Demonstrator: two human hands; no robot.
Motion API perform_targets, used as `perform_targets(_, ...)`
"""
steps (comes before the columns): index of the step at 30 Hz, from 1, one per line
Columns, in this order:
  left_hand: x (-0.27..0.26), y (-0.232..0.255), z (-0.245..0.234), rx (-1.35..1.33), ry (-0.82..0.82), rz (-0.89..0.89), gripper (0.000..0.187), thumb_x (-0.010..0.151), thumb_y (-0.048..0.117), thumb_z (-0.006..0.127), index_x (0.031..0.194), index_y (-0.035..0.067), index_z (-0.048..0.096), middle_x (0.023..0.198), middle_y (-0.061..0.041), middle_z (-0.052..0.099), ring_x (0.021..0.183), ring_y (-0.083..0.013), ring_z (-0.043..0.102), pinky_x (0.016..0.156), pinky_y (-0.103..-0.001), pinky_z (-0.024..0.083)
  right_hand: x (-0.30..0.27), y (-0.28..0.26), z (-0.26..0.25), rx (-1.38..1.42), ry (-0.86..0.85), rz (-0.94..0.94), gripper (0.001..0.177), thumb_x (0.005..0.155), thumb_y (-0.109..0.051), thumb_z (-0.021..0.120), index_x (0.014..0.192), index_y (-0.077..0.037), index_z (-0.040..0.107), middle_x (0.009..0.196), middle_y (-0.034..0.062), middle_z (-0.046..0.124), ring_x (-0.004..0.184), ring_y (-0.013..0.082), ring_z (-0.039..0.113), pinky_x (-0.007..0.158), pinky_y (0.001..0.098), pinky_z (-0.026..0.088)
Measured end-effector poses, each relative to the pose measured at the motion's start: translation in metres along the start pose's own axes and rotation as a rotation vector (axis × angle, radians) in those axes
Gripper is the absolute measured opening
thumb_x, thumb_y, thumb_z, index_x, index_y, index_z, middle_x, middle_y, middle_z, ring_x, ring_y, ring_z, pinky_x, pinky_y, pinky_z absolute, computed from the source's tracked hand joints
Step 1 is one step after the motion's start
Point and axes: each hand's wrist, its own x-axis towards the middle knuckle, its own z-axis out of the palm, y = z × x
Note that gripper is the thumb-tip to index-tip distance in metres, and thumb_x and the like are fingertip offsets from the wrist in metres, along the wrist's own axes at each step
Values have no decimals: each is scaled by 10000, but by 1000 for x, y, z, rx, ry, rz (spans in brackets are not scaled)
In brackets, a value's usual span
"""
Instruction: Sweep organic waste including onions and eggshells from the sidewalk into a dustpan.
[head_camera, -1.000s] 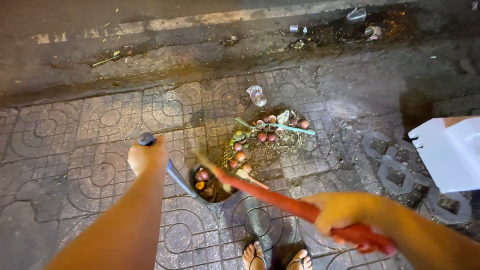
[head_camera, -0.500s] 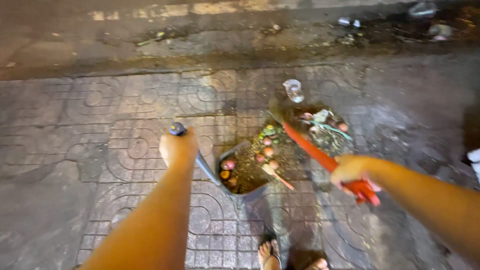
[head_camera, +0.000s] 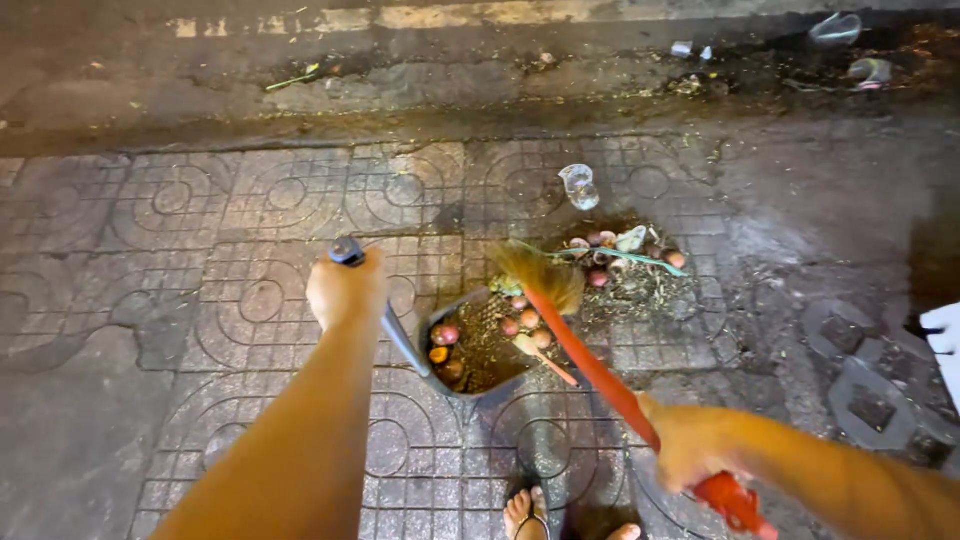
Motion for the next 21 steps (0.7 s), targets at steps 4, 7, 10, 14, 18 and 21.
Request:
perform_targets(4, -4, 11, -6, -31, -17, 24, 407, 793, 429, 734, 806, 23, 735, 817, -228, 731, 825, -409, 730, 784, -496, 578, -18, 14, 17, 9, -35, -39, 1012, 719, 69, 621, 1549, -382, 258, 808, 152, 636, 563, 267, 627, 490, 418, 529)
perform_targets(7, -9, 14, -10, -72, -33, 10, 395, 788, 422, 739, 822, 28, 733, 829, -217, 739, 816, -394, 736, 783, -483, 580, -28, 27, 22, 16, -66, -70, 1073, 701, 71, 619, 1585, -410, 247, 825, 143, 647, 562, 255, 626, 489, 394, 524)
perform_targets(10, -10, 15, -10, -59, -53, -36, 391, 801, 419, 742, 855, 32, 733, 848, -209, 743, 804, -373, 741, 767, -466, 588, -34, 47, 2, 23, -92, -101, 1133, 683, 72, 617, 1620, -438, 235, 843, 133, 659, 562, 243, 625, 487, 370, 518)
perform_targets(14, -19, 10, -14, -68, -66, -112, 432, 803, 440, 770, 852, 13, 729, 853, -208, 739, 794, -355, 737, 745, -457, 585, -47, 80, -33, 148, -85, -78, 1146, 673, 85, 620, 1635, -436, 280, 801, 121, 641, 521, 212, 589, 456, 345, 478)
perform_targets(18, -26, 3, -33, -168, -94, -144, 360, 808, 360, 755, 818, 2, 724, 809, -182, 741, 738, -298, 739, 689, -419, 581, -44, 110, -48, 513, -45, 52, 946, 725, 107, 650, 1566, -264, 428, 758, 182, 642, 482, 232, 553, 423, 366, 436)
perform_targets(21, -9, -24, -28, -228, -63, -173, 315, 837, 318, 736, 810, 5, 721, 767, -155, 728, 675, -244, 705, 631, -402, 554, -9, 124, -39, 492, -6, -9, 760, 742, 86, 644, 1423, -173, 427, 722, 176, 578, 485, 259, 546, 419, 404, 430)
